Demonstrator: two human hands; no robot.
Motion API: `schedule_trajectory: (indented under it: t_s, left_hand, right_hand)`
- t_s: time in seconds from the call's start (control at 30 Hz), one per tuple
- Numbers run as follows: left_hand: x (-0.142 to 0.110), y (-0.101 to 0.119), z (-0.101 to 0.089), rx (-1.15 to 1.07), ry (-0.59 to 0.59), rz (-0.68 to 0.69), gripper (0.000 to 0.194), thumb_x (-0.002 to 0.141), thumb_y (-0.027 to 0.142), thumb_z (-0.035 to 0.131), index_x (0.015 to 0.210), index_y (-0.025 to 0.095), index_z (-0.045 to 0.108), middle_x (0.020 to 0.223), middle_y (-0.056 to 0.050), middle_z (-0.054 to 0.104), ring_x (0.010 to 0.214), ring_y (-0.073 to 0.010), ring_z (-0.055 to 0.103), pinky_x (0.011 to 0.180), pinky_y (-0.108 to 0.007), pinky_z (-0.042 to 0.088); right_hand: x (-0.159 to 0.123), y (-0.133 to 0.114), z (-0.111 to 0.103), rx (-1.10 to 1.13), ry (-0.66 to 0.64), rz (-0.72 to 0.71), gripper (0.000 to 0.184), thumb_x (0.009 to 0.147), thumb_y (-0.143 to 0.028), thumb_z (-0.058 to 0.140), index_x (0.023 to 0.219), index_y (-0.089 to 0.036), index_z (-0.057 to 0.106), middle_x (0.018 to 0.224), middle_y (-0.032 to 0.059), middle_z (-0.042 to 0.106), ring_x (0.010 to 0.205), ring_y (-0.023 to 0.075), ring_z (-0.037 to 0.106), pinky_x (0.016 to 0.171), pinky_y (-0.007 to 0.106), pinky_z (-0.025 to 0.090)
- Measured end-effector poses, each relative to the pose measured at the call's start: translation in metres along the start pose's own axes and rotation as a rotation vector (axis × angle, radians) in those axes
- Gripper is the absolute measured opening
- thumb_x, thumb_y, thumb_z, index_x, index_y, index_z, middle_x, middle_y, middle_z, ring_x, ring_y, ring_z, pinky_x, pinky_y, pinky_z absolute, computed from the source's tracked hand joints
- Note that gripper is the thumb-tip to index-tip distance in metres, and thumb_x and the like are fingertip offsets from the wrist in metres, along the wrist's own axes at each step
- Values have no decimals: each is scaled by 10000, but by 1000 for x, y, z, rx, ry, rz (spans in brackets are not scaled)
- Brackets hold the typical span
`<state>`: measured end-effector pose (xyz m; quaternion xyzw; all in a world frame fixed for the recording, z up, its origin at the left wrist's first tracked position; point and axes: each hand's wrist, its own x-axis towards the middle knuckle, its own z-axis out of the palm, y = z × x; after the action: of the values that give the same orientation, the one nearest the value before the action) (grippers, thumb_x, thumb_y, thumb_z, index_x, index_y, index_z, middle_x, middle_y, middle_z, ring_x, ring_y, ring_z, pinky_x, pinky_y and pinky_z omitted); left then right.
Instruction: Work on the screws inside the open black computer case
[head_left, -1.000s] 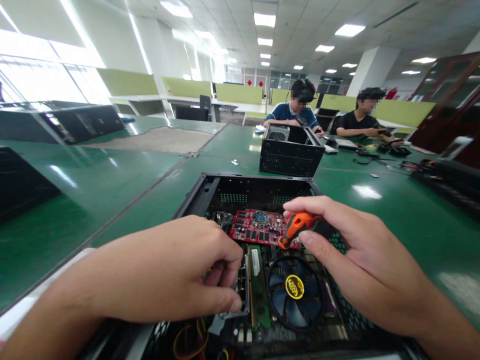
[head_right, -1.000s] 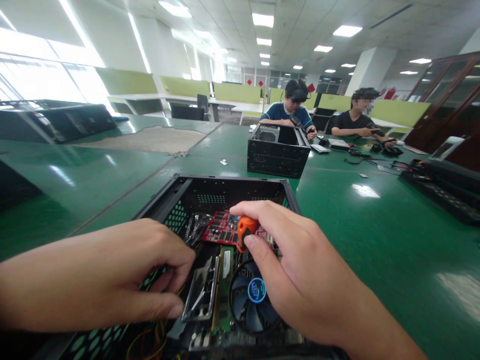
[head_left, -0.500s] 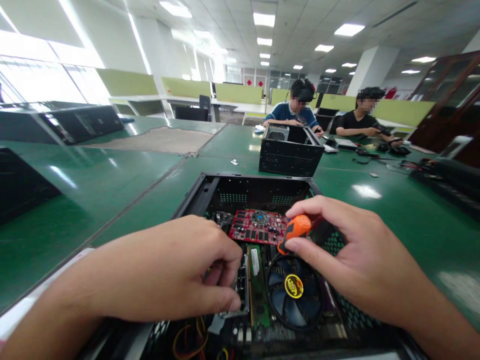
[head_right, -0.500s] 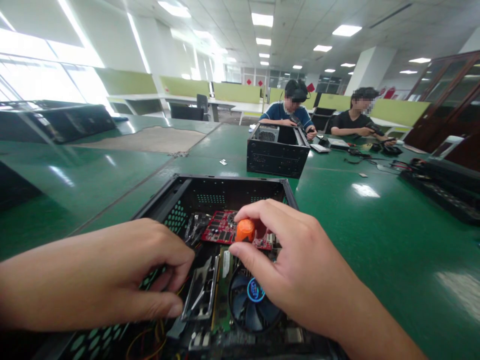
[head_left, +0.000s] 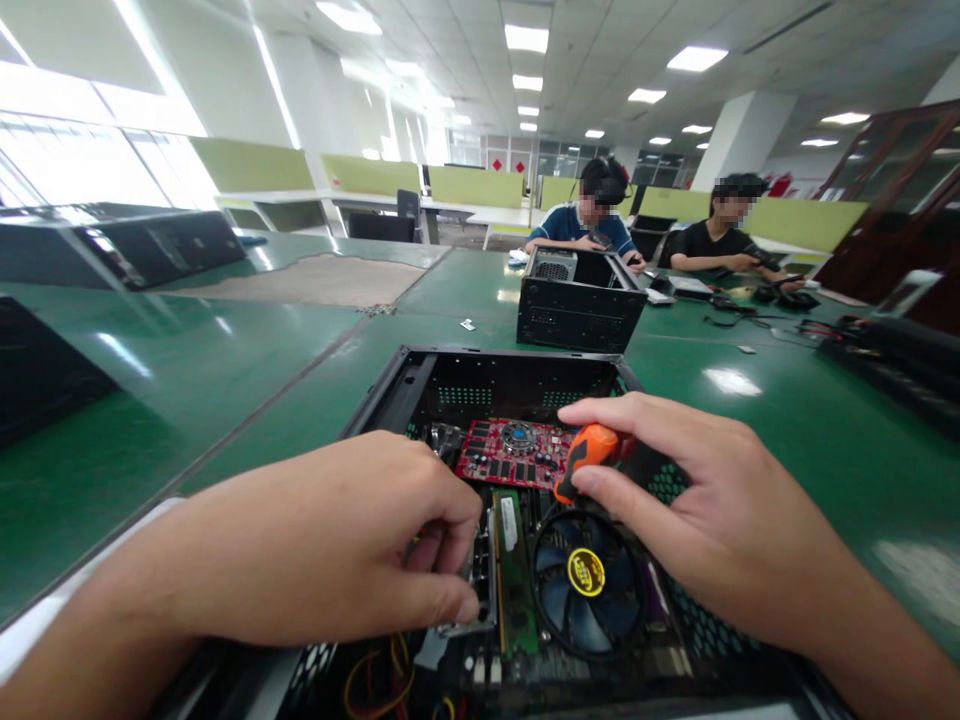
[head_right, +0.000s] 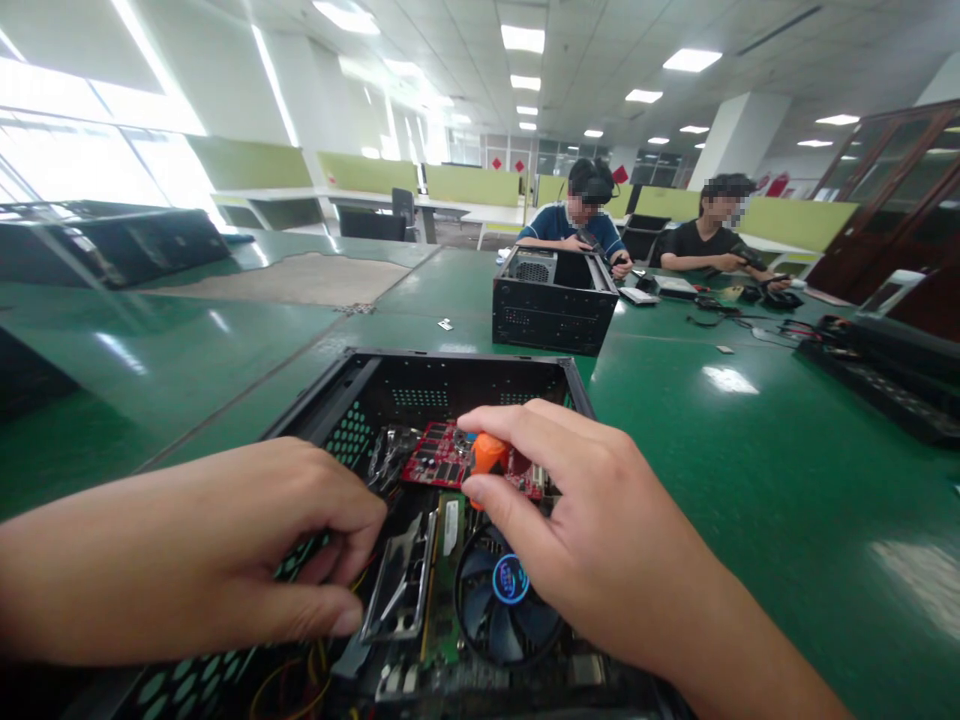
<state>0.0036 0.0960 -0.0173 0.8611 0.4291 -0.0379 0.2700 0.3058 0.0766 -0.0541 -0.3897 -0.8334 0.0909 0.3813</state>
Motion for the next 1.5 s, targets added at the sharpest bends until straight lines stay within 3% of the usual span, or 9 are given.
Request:
schedule_trajectory:
  t_s: [0.1,0.17,0.3,0.4,0.6,0.77,1.17,1.37,1.5]
  left_hand:
    - [1,1,-1,7,-4,-5,200,964,344,946,805,333,825,740,66,832,659,-180,729,647,-321,450]
    - [1,1,0,2,-5,-2,193,966,357,940,812,333,827,744,61,834,662,-183,734,643,-323,448]
    - [1,0,1,9,2,0,210,976,390,925,801,334,823,743,52,832,664,-190,740,644,-333,442]
    - [1,1,1,12,0,-12,220,973,406,927,795,336,818,739,54,833,664,-194,739,648,-336,447]
    - [2,2,0,26,-17,-33,188,961,370,946,811,344,835,758,70,851,683,-190,747,668,-330,466]
    - [3,0,1,27,3,-15,207,983,366,964,817,337,845,761,68,849,679,-185,748,669,-333,463]
    - [2,-3,2,-3,22,38,195,977,345,958,820,339,842,757,60,858,673,-202,754,662,-350,470]
    - [2,-2,1,3,9,26,185,942,342,944,799,339,825,735,61,846,653,-204,736,638,-360,457]
    - [1,-1,0,4,19,32,185,956,329,930,805,336,824,747,59,855,676,-206,755,656,-361,467]
  right_hand:
    - [-2,3,3,2,14,9,442,1226,-178,629,1575,-234,895,1535,110,992,1367,281,983,1189,404,800]
    - [-2,4,4,5,9,22,462,1228,-170,612,1597,-230,882,1539,112,991,1385,286,979,1222,427,796]
    - [-1,0,2,14,58,39,322,1176,-198,722,1403,-249,945,1318,81,1029,1179,279,1012,1087,375,823]
    - [-3,-2,-5,95,68,7,303,1160,-201,769,1391,-273,952,1286,52,1028,1097,253,1005,996,313,816]
    - [-9,2,-19,312,-146,-110,333,1180,-287,887,1500,-326,970,1400,49,1026,1195,276,1005,1047,299,809]
    - [-7,1,-18,326,-196,-126,273,1190,-301,877,1436,-267,992,1319,73,1037,1145,271,1008,1003,290,812]
    - [-7,0,-15,292,-227,-189,291,1173,-203,839,1420,-293,962,1285,47,1039,1130,264,1010,1020,348,829]
    - [-1,0,-7,348,-126,-333,176,1098,-184,988,1264,-221,947,942,8,962,784,184,880,739,280,722]
    - [-8,2,-9,286,-187,-227,357,1151,-169,845,1471,-279,956,1295,63,1035,1135,263,1001,1007,335,822]
